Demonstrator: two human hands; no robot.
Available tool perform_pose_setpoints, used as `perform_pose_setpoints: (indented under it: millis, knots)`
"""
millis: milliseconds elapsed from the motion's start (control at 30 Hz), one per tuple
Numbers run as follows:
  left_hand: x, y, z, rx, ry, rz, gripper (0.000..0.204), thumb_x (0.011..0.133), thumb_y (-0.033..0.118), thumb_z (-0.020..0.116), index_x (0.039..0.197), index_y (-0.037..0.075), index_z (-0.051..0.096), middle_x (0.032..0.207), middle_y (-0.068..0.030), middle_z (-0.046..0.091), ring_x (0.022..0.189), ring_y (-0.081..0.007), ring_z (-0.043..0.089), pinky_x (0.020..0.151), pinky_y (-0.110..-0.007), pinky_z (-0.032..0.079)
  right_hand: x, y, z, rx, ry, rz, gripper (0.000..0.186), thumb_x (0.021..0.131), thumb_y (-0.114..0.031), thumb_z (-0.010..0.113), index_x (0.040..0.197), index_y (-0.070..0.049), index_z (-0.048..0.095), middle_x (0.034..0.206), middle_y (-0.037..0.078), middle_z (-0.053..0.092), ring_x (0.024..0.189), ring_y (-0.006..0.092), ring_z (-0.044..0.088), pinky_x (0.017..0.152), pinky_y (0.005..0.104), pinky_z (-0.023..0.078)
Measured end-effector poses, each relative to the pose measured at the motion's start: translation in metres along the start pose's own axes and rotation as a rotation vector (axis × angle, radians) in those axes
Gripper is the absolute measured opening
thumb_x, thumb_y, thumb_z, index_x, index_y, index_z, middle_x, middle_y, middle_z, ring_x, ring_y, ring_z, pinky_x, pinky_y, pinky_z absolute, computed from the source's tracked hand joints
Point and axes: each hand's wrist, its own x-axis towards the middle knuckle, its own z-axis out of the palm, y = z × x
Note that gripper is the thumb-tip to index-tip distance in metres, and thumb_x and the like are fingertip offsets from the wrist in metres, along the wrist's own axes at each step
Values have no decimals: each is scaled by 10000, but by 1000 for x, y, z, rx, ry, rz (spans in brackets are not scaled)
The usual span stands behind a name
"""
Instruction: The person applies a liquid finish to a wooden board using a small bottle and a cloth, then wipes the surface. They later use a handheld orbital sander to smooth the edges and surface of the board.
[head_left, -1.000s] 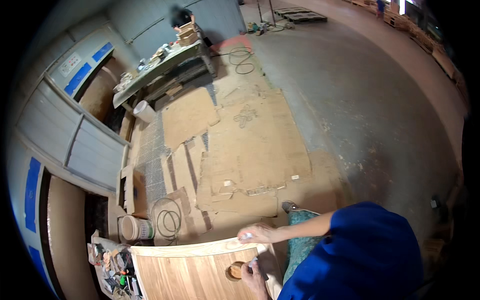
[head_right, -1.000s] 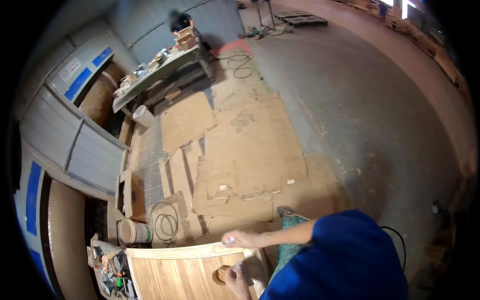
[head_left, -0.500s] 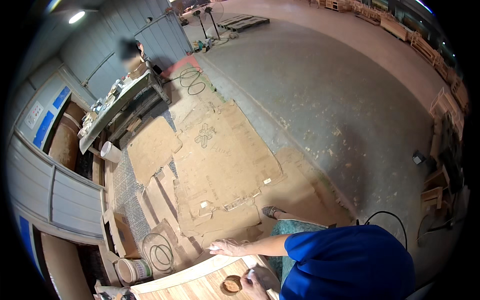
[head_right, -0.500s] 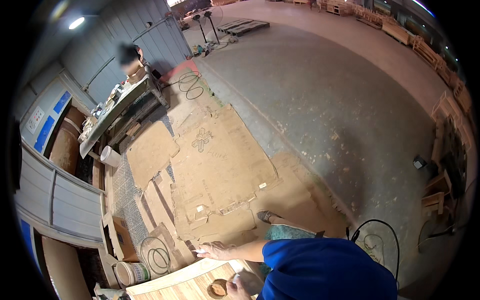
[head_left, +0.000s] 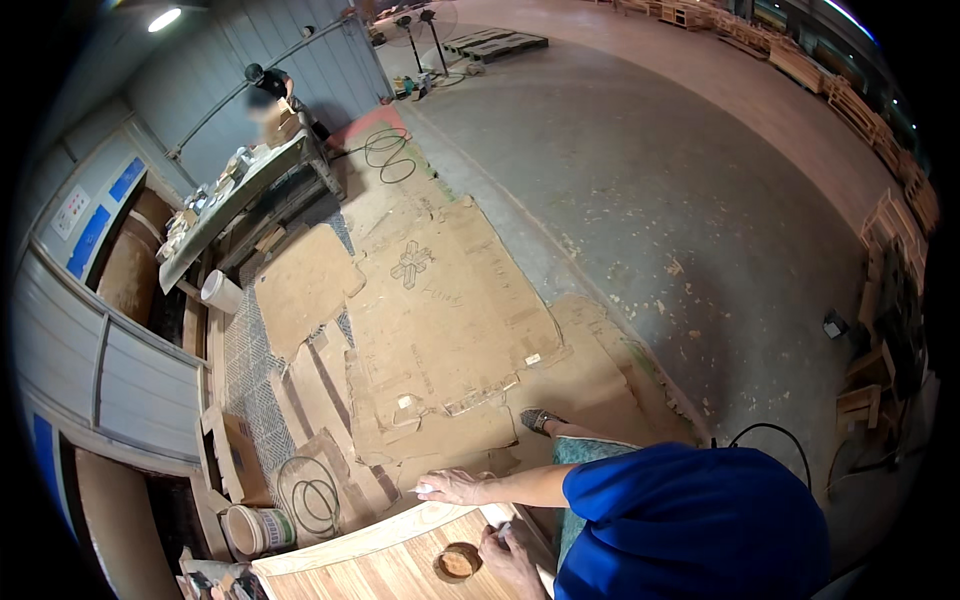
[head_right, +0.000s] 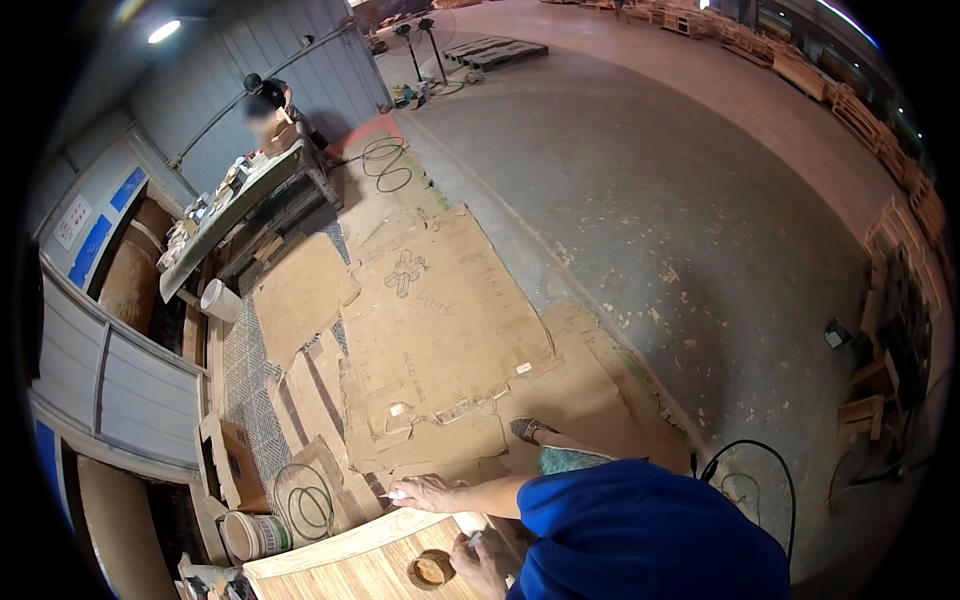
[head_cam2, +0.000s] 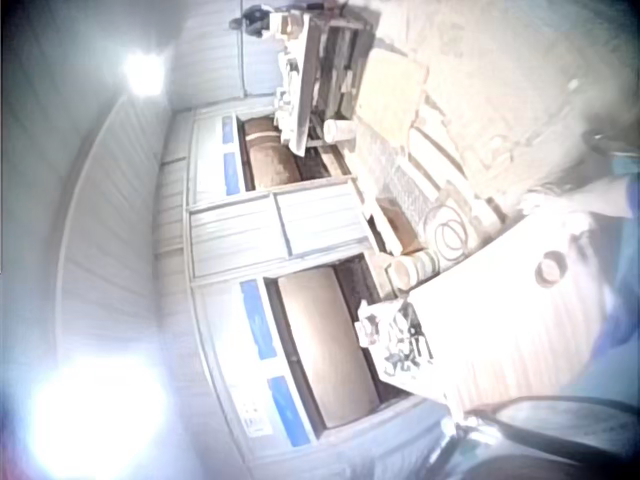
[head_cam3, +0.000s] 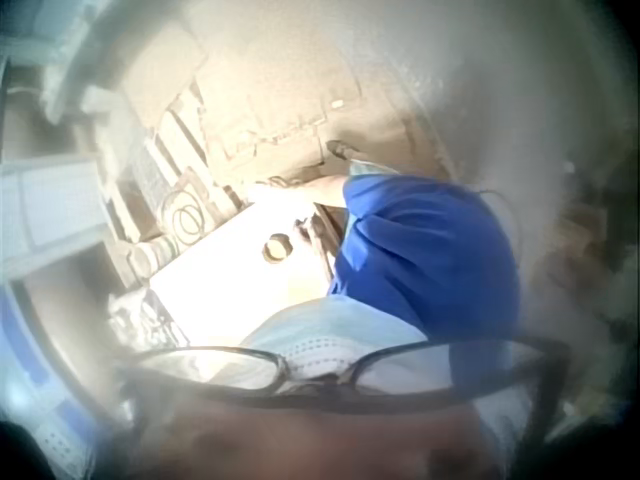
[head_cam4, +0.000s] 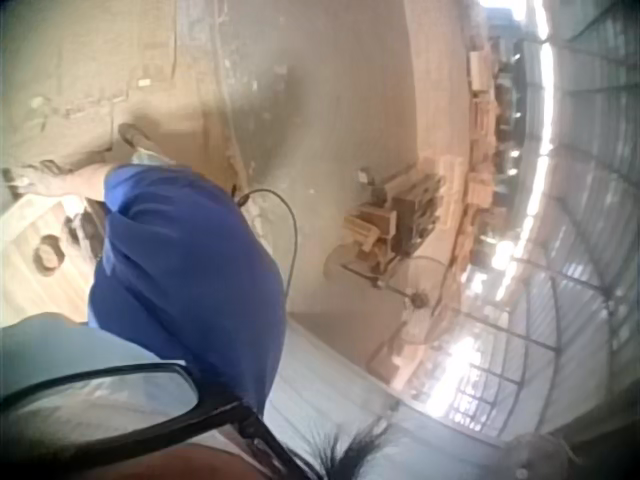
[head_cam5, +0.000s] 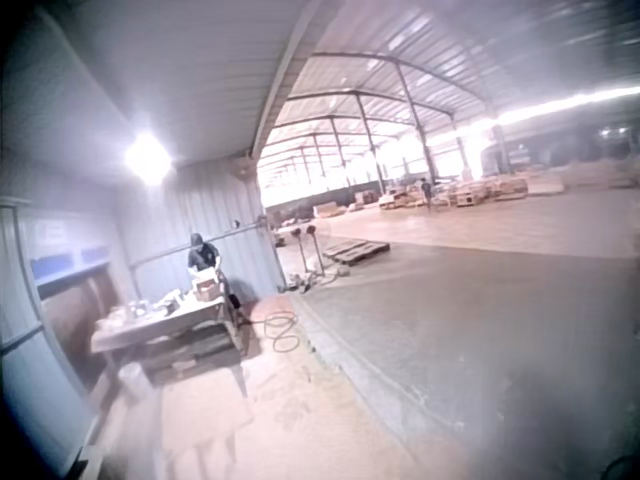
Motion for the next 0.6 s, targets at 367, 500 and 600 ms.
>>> perform_pose_setpoints:
  millis: [367,500,600]
  knots:
    - [5,2,-15,-175,47,-200,284,926,227,722,1004,-42,668,915,-151,682,819,-257,618,761,-392,496,3,2,6,-93,-27,-3,439,1018,-468,547,1227,-84,586,1114,177,668,1039,404,660,872,529,513]
    - [4,3,-13,-199,33,-219,275,924,221,727,988,-41,675,843,-129,671,743,-224,607,697,-370,494,3,0,5,-89,-57,-13,458,1020,-491,542,1218,-80,586,1133,186,658,1066,408,651,885,531,512]
    - [2,3,-9,-201,29,-221,268,922,217,731,977,-41,681,789,-112,663,686,-199,598,649,-353,492,2,-8,2,-103,-97,20,465,1023,-498,534,1223,-81,584,1145,190,654,1078,410,647,893,541,507]
